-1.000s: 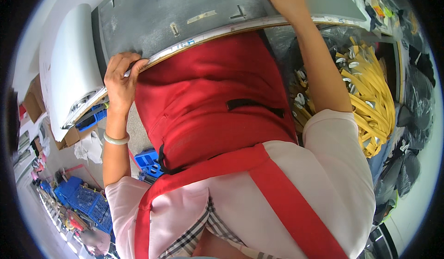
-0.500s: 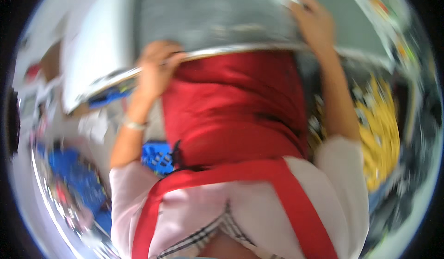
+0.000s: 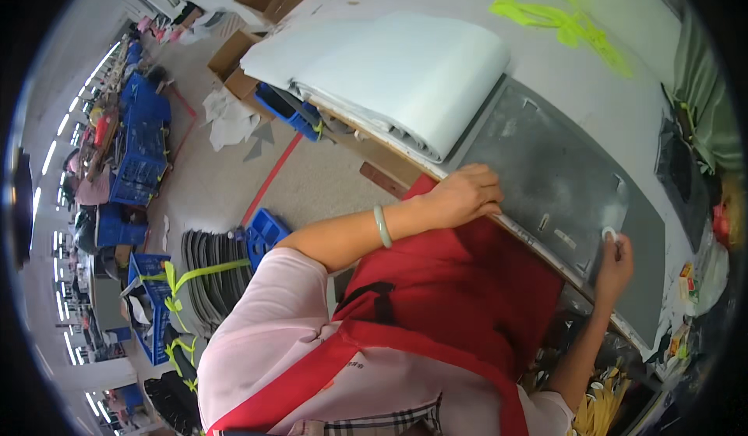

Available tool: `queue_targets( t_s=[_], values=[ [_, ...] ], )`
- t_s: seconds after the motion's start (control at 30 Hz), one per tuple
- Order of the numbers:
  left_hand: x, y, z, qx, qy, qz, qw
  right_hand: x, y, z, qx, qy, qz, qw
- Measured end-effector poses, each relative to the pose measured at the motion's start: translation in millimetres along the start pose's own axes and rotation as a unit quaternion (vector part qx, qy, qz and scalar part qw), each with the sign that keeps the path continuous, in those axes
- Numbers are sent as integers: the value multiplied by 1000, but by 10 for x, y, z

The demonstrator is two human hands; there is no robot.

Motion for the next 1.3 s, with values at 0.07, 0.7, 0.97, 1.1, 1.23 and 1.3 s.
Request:
queue_targets(
  t_s=[0.07, 0.7, 0.97, 1.1, 1.23, 1.3],
  values=[
    [82, -156, 168, 42, 3, -27, 999, -39, -33, -113, 45, 11, -2, 999],
    [-74, -278, 45, -17, 46, -23, 999, -29, -16, 17, 6, 73, -30, 997],
    [-76, -277, -2, -23, 51, -52, 997, 17, 56, 16, 13, 80, -27, 996],
    [-59, -231, 0, -10, 36, -83, 996, -7, 82, 63, 59, 109, -41, 991],
    [-67, -232, 3, 0, 56, -71, 996, -51, 66, -8, 50, 77, -29, 995],
    [-60, -232, 12, -5, 59, -81, 995, -50, 70, 29, 65, 101, -39, 992]
  ],
)
Point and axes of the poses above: each hand's wrist, its own x-axis away from the middle knuckle, its own y-axis out of the back of the hand, z = x × y, the point moved 7 cm from there along -x, towards the middle knuckle, and after that the axes turned 9 degrees about z, right-handed, at the moved point
